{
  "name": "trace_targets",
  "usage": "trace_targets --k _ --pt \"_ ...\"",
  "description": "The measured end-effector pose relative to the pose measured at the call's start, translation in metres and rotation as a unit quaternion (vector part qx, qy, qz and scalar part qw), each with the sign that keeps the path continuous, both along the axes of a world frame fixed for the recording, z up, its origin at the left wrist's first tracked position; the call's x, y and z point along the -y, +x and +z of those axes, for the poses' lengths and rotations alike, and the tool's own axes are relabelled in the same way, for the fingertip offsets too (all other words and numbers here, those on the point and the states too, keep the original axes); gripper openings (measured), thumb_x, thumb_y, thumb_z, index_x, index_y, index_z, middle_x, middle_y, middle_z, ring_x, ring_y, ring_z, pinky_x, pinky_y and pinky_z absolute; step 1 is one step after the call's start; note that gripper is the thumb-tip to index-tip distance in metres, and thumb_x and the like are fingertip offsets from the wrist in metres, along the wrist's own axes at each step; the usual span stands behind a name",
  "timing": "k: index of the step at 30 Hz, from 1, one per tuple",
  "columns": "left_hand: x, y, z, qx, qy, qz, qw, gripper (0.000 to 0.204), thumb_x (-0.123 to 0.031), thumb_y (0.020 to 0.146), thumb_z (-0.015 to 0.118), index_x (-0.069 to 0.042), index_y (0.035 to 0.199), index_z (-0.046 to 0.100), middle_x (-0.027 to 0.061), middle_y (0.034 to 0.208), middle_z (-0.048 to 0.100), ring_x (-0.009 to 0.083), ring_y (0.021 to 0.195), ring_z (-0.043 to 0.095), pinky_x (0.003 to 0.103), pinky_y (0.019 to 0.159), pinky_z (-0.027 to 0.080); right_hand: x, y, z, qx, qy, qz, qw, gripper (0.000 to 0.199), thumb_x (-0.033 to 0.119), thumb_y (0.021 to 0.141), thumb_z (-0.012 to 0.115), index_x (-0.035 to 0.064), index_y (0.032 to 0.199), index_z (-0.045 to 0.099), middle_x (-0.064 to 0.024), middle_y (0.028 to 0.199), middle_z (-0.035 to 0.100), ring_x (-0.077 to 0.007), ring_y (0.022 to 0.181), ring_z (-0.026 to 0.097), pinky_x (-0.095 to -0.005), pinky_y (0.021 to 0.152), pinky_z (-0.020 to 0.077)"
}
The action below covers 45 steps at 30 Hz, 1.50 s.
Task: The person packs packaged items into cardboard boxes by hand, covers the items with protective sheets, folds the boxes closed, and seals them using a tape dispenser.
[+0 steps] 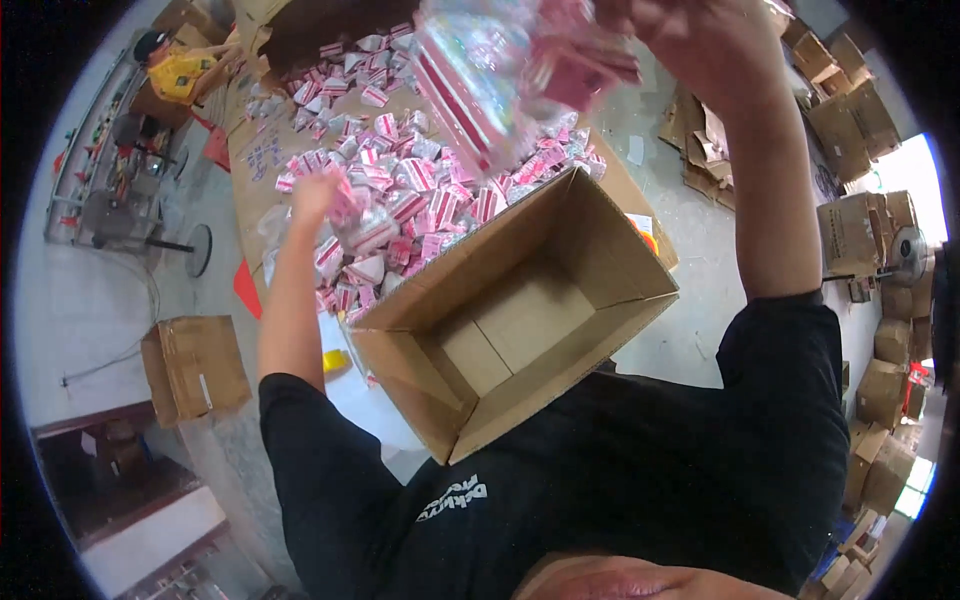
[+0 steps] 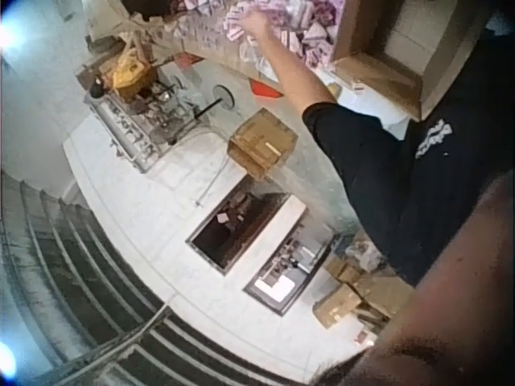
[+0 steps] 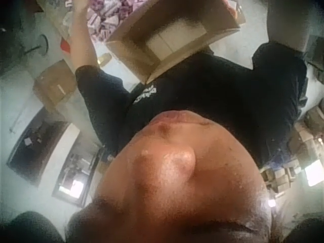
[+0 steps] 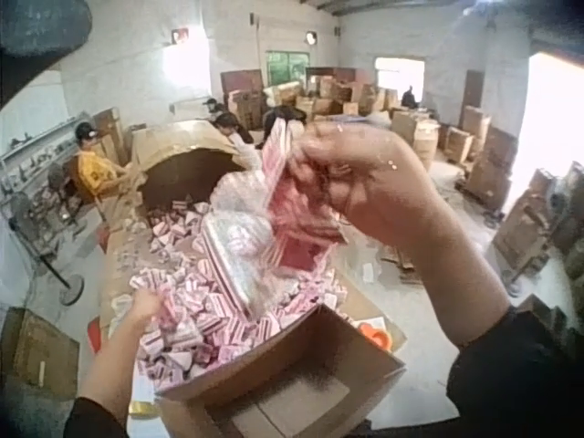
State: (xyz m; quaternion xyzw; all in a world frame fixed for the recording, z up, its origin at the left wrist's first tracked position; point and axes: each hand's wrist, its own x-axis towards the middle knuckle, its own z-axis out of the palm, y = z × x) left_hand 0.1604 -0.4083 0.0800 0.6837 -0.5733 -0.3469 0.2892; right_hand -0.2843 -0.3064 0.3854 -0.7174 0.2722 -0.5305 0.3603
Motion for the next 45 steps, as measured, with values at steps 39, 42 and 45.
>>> trace_targets --k 39,42,45 --pt "-0.281 -0.160 0.069 0.296 0.013 -0.283 0.912 0.024 -0.017 0.083 0.064 -0.001 0.100 0.058 0.0191 0.090 0.065 0.0381 0.089 0.061 0.046 0.077 0.050 0.071 0.051 -0.178 -0.382 0.158 0.198 0.889 0.028 0.026 0.093 0.059 -0.0010 0.085 0.058 -0.0055 0.067 0.057 -0.0127 0.064 0.056 -0.0316 0.059 0.0457" --pt "-0.273 -0.176 0.082 0.289 0.219 -0.273 0.891 0.033 -0.023 0.086 0.064 0.001 0.107 0.057 0.0226 0.097 0.065 0.0389 0.094 0.062 0.047 0.082 0.050 0.142 0.102 -0.249 -0.530 0.049 0.197 0.823 0.029 0.027 0.086 0.055 -0.0005 0.082 0.063 -0.0161 0.075 0.064 -0.0291 0.068 0.062 -0.0427 0.065 0.0486" --pt "-0.270 -0.170 0.066 0.108 0.152 -0.227 0.956 0.036 -0.023 0.088 0.063 0.002 0.113 0.057 0.0257 0.102 0.064 0.0413 0.096 0.062 0.045 0.085 0.049 0.195 0.156 -0.366 -0.663 -0.073 0.191 0.720 0.028 0.016 0.078 0.051 -0.0001 0.088 0.071 -0.0243 0.091 0.068 -0.0383 0.084 0.068 -0.0490 0.077 0.0524"
